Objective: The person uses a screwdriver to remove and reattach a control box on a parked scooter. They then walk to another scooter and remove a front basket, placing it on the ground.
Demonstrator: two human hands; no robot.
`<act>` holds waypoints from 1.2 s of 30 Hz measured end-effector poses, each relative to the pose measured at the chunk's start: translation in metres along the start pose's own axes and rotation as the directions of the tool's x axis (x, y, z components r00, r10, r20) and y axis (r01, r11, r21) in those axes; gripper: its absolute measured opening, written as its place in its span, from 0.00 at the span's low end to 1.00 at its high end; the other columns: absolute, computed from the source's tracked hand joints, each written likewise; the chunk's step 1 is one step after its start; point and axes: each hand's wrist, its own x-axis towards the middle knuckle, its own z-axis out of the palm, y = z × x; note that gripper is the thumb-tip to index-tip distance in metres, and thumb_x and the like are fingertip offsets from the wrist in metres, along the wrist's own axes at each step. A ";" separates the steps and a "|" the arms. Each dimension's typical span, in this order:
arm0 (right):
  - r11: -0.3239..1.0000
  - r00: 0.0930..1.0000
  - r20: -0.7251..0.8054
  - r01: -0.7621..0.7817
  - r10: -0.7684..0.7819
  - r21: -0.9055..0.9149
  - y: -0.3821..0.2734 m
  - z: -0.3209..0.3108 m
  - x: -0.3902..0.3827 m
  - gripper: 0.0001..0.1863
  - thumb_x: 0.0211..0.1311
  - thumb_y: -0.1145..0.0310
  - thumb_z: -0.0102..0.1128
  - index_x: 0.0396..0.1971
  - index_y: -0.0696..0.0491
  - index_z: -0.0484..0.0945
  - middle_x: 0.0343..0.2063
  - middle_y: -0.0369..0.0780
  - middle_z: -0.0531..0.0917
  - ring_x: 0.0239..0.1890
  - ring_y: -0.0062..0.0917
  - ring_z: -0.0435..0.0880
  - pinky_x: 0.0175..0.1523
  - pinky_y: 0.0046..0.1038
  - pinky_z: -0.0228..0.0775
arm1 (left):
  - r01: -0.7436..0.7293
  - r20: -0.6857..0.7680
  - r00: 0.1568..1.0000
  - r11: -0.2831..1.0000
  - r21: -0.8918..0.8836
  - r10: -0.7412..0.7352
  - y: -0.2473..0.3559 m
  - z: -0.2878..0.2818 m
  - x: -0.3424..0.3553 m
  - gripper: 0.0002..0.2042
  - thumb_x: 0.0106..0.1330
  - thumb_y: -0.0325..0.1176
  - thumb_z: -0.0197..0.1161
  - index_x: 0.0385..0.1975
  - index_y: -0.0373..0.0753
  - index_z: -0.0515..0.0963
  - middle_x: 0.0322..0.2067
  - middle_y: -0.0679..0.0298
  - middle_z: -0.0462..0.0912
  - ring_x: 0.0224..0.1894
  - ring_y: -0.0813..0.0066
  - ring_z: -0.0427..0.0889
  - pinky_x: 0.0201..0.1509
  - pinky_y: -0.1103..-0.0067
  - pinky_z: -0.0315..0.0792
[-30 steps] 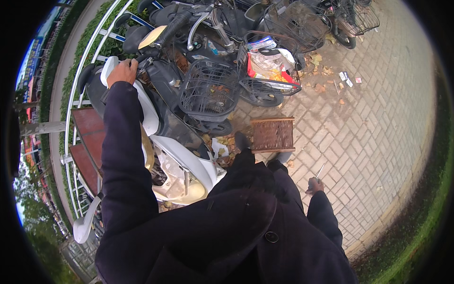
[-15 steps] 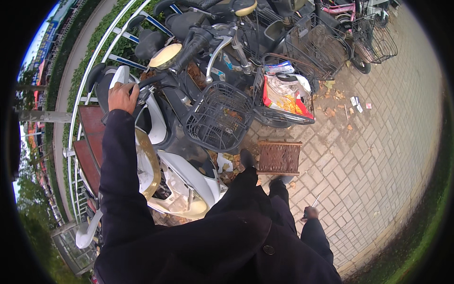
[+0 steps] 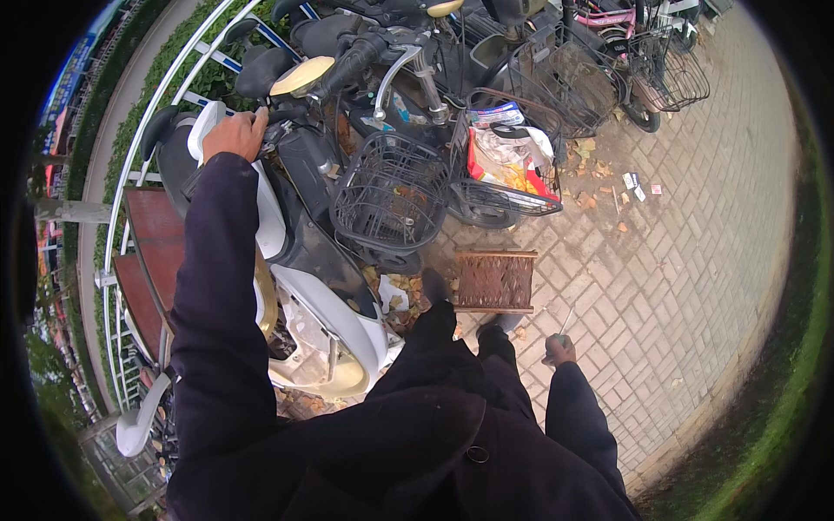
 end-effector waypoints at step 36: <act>0.965 0.985 0.090 0.160 -0.144 -0.207 0.031 -0.116 0.048 0.16 0.56 0.65 0.66 0.42 0.55 0.74 0.24 0.42 0.79 0.22 0.30 0.82 0.24 0.40 0.83 | -0.191 -0.187 0.968 0.976 -0.105 0.169 -0.041 -0.038 -0.130 0.16 0.69 0.45 0.55 0.31 0.41 0.87 0.28 0.51 0.85 0.34 0.47 0.82 0.45 0.61 0.76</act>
